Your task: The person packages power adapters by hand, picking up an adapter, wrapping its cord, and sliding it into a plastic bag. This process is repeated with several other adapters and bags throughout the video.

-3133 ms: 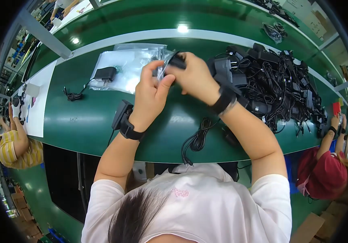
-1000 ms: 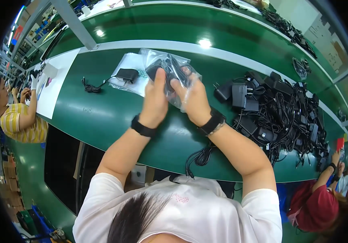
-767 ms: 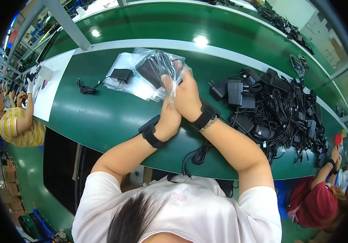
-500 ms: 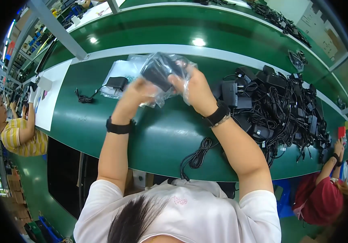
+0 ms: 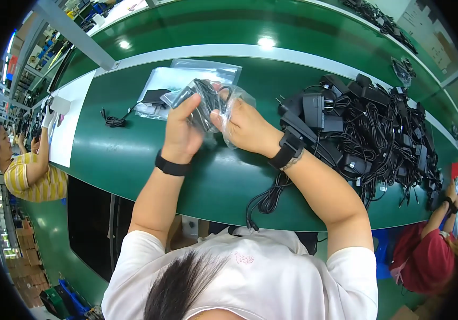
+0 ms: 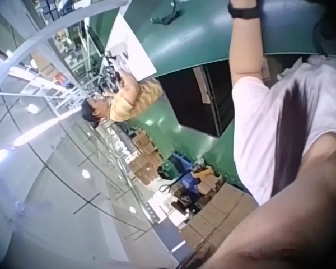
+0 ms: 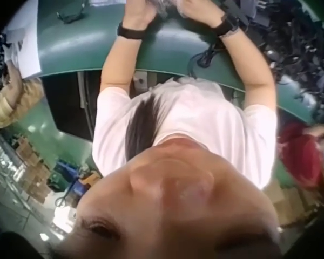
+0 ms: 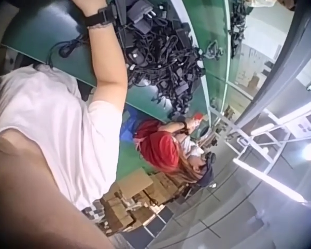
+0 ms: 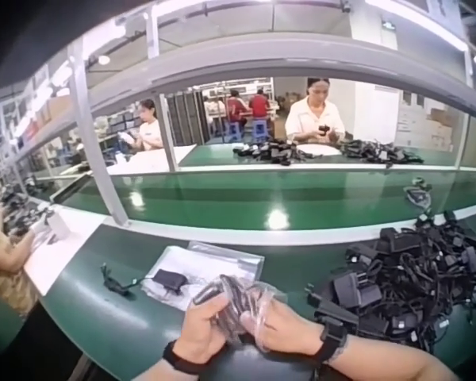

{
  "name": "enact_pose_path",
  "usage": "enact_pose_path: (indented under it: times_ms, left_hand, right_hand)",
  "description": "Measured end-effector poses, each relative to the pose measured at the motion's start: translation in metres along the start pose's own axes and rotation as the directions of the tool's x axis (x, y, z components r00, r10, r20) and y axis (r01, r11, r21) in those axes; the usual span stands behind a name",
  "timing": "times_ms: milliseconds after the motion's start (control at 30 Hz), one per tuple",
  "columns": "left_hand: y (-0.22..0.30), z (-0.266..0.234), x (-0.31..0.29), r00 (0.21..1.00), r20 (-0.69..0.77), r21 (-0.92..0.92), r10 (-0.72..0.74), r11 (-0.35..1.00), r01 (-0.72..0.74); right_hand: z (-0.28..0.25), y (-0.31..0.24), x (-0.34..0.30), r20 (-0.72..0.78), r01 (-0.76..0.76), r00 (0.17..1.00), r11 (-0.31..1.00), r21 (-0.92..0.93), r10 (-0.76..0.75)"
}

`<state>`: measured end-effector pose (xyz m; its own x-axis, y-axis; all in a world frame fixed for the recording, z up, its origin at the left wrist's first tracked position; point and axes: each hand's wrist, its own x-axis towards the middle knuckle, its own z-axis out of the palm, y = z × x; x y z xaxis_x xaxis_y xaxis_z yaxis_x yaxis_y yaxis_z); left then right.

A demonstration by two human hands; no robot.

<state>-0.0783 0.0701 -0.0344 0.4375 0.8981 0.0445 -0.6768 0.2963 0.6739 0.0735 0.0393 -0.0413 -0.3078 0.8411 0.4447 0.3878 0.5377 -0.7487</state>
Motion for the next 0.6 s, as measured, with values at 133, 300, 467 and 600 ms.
enact_pose_path:
  times_ms: [133,300,467,600]
  left_hand:
    - [0.006,0.000,-0.001,0.958,0.271,0.191,0.097,0.970,-0.152]
    - [0.007,-0.002,-0.003,0.973,0.219,0.065,-0.070,0.996,0.057]
    - [0.004,0.002,-0.008,0.980,0.200,0.125,0.022,0.991,-0.048]
    - [0.000,0.005,-0.006,0.974,0.228,0.151,0.011,0.987,-0.046]
  right_hand:
    - [-0.004,-0.001,-0.003,-0.039,0.158,0.987,0.978,0.139,-0.154]
    - [-0.007,-0.002,-0.008,0.201,0.012,0.979,0.995,0.097,-0.031]
    - [-0.017,-0.012,-0.002,0.225,-0.091,0.971,0.995,0.042,0.079]
    - [-0.021,-0.010,-0.003,0.165,-0.001,0.986,0.988,0.152,-0.024]
